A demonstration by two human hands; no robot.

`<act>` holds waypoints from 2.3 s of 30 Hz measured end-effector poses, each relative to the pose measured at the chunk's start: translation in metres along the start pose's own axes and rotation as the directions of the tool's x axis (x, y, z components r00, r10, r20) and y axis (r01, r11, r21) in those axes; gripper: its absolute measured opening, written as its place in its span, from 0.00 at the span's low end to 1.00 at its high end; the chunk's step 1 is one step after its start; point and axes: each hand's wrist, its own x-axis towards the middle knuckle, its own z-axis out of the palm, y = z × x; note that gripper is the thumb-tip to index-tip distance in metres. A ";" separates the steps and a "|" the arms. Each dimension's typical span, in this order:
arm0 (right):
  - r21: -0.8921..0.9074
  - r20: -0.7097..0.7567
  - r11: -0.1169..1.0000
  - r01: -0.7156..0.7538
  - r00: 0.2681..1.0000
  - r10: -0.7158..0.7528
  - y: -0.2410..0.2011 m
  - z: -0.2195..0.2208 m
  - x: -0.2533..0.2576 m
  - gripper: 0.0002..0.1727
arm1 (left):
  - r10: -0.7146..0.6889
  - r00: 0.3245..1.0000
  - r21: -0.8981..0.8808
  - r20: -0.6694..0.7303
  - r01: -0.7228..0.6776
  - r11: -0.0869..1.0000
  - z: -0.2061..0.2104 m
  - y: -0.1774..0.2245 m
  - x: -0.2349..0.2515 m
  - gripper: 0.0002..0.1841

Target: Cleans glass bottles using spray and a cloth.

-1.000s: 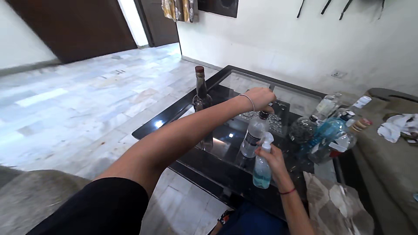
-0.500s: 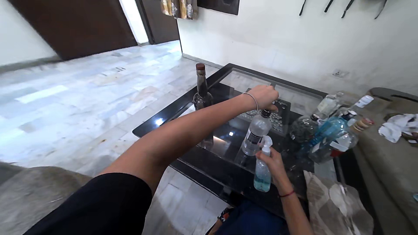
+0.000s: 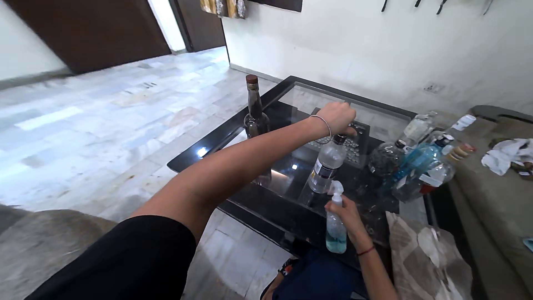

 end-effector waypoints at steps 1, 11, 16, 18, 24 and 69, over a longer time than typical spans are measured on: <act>-0.015 0.016 1.000 -0.010 1.000 0.010 0.000 0.003 -0.001 0.18 | -0.002 1.000 0.001 -0.003 0.002 1.000 0.000 0.000 0.000 0.28; 0.003 -0.037 0.981 -0.194 0.980 0.194 0.013 -0.011 0.004 0.22 | -0.027 1.000 -0.041 0.007 0.027 0.999 0.000 0.001 0.000 0.27; 0.067 -0.089 0.974 -0.216 0.971 0.222 0.021 -0.022 0.016 0.14 | -0.032 0.999 -0.048 0.013 0.033 0.998 0.001 0.002 -0.001 0.27; 0.085 -0.077 0.972 -0.218 0.971 0.225 0.019 -0.023 0.018 0.13 | -0.034 0.999 -0.053 0.013 0.035 0.998 0.002 0.002 -0.001 0.26; 0.083 0.085 0.987 -0.137 0.988 0.130 0.007 -0.024 0.016 0.24 | 0.018 1.000 -0.060 0.024 -0.016 0.998 0.002 -0.003 0.000 0.25; -0.190 0.148 0.964 -0.186 0.965 0.216 -0.010 -0.033 0.016 0.14 | -0.014 0.994 -0.019 0.105 0.016 1.000 -0.013 -0.020 -0.005 0.19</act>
